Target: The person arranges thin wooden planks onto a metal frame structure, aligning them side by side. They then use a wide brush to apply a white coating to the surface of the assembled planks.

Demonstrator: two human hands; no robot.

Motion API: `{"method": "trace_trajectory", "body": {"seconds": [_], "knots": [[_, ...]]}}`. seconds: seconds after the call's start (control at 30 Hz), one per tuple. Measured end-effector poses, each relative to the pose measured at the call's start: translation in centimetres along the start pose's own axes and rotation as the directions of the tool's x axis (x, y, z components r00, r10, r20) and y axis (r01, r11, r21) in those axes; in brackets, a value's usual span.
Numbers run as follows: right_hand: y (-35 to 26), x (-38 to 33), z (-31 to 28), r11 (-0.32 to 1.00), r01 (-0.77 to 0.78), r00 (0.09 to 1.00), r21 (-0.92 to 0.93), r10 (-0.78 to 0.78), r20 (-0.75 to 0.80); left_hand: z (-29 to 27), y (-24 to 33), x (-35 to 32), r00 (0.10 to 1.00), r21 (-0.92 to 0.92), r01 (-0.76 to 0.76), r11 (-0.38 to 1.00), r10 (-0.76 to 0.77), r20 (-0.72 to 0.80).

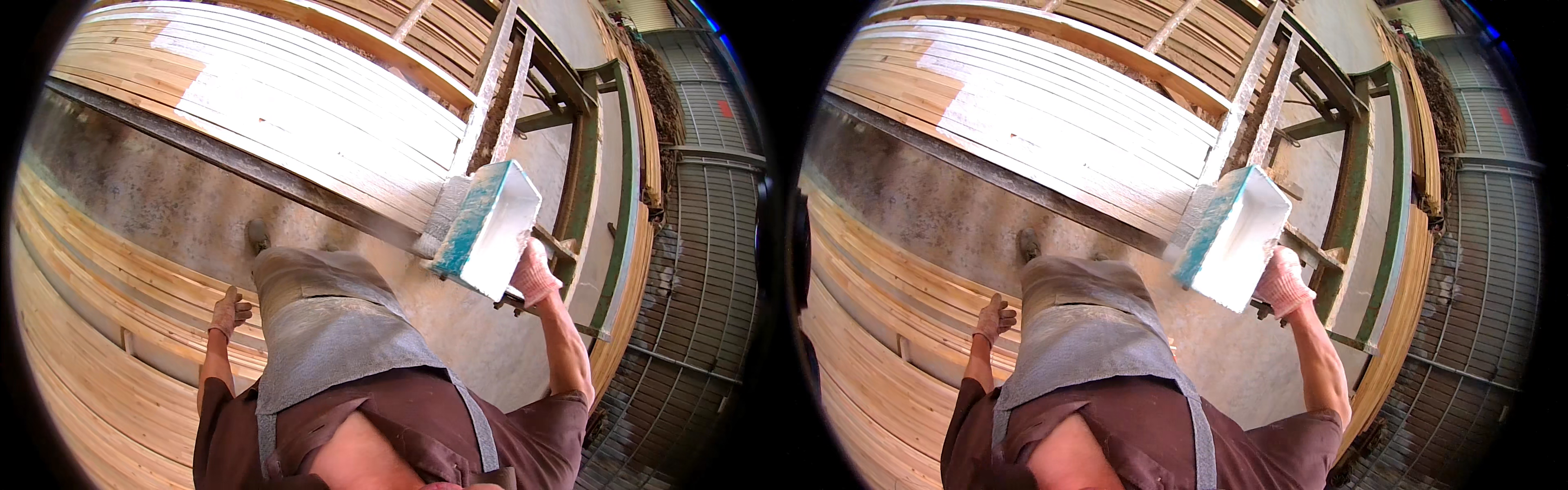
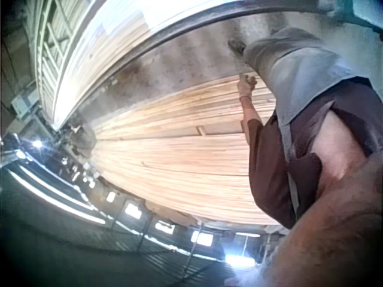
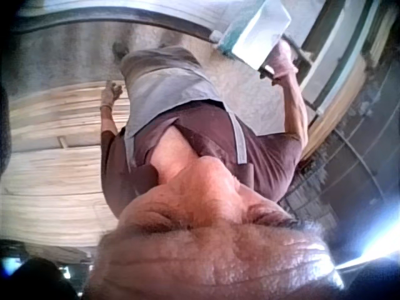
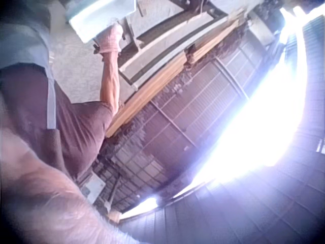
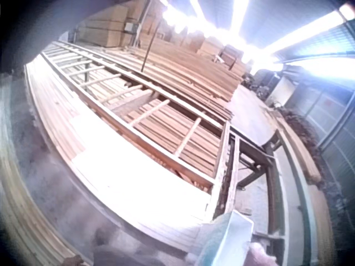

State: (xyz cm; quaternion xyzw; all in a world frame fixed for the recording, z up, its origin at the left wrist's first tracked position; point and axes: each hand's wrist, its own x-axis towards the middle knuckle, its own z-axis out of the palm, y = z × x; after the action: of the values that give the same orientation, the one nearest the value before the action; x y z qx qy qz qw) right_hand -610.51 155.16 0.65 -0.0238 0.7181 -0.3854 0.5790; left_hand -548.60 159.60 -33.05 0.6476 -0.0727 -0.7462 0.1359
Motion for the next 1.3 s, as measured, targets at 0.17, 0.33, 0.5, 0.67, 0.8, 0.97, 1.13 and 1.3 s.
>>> {"method": "trace_trajectory", "body": {"seconds": [0.17,0.33,0.5,0.67,0.8,0.97,1.13,1.3], "knots": [[-2.5,1.0,-3.2,0.793,0.449,0.842,-0.413,-0.221,0.492,-0.5,-1.3,-0.3,0.999,-0.055,0.001,0.998,-0.003,-0.041],[-3.9,5.1,7.5,-0.731,0.039,0.875,-0.682,-0.304,0.376,0.7,0.7,-2.5,0.988,0.025,-0.019,0.999,0.023,-0.15],[-4.2,3.2,8.8,-0.822,0.033,0.923,-0.568,-0.194,0.334,1.3,2.0,-3.3,0.971,-0.025,-0.141,0.99,0.133,-0.201],[-5.4,0.9,-1.8,-0.752,-0.111,0.877,-0.65,-0.382,0.292,0.8,-2.7,-3.8,0.975,-0.143,-0.034,0.989,0.001,-0.223],[-8.0,3.4,-3.6,-0.864,0.039,0.534,-0.503,-0.407,0.741,-0.4,-6.1,-5.2,0.995,-0.192,0.09,0.977,-0.097,-0.03],[-8.5,11.5,1.0,-0.915,0.038,0.421,-0.402,-0.351,0.837,1.1,-3.3,-6.7,0.969,-0.064,-0.081,0.995,0.063,-0.238],[-11.2,13.3,4.4,-0.909,0.094,0.626,-0.407,-0.264,0.734,1.1,0.9,-7.9,0.967,0.089,-0.14,0.986,0.155,-0.203],[-9.0,10.4,-3.3,-0.97,-0.047,0.471,-0.238,-0.231,0.851,-3.5,-12.4,-6.5,0.959,-0.314,-0.166,0.935,0.079,-0.271]]}}
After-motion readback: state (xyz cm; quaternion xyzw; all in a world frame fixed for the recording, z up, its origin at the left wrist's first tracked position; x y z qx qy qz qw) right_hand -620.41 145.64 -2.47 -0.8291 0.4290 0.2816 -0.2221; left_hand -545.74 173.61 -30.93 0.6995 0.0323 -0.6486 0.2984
